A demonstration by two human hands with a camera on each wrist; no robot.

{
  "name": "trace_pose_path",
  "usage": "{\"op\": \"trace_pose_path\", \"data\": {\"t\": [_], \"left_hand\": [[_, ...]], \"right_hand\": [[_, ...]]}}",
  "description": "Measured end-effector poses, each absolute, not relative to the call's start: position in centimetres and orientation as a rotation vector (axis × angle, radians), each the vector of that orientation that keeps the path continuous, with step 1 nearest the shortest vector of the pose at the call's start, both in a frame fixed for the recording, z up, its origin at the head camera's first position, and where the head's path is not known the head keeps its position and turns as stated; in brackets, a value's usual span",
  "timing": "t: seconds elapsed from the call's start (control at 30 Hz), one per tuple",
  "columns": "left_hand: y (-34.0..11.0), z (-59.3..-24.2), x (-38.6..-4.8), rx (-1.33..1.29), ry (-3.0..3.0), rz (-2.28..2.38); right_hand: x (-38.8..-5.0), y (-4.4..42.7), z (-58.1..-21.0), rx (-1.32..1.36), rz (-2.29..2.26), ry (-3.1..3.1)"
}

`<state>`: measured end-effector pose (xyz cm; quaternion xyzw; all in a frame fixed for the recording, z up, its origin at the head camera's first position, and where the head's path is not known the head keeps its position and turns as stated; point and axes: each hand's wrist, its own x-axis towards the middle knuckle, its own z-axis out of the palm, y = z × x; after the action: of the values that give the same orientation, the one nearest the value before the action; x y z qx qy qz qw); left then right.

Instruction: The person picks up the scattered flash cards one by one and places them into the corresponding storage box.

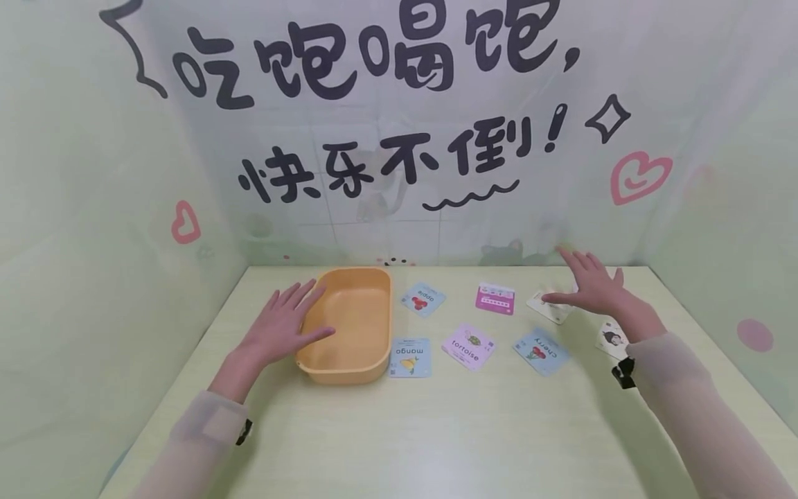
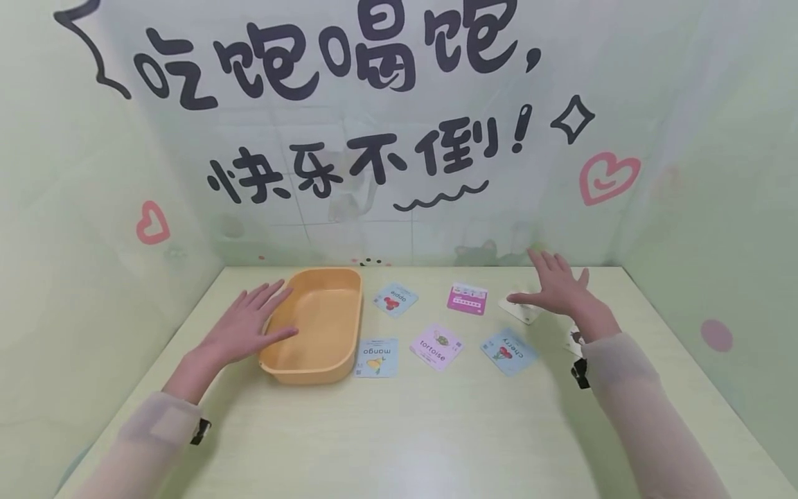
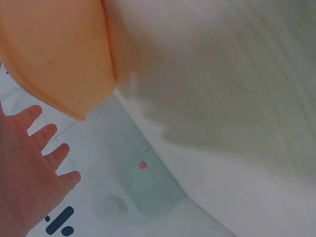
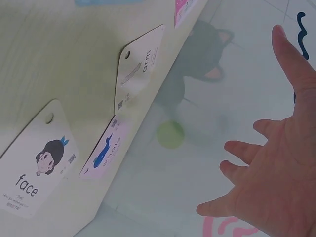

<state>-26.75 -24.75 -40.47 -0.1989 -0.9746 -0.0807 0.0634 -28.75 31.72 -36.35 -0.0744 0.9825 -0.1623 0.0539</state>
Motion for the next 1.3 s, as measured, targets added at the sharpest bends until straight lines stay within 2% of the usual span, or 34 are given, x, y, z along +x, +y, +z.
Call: {"op": "trace_pose_path", "data": {"t": [0.57, 1.3], "left_hand": [[-25.4, -42.5, -27.2, -0.583, -3.020, -0.250], [-25.3, -42.8, -27.4, -0.603, -3.015, -0.288]], "right_hand": [[-26.9, 35.5, -37.5, -0.134, -0.492, 2.993], [-23.8, 42.1, -39.1, -0.035, -0.469, 3.007]]}}
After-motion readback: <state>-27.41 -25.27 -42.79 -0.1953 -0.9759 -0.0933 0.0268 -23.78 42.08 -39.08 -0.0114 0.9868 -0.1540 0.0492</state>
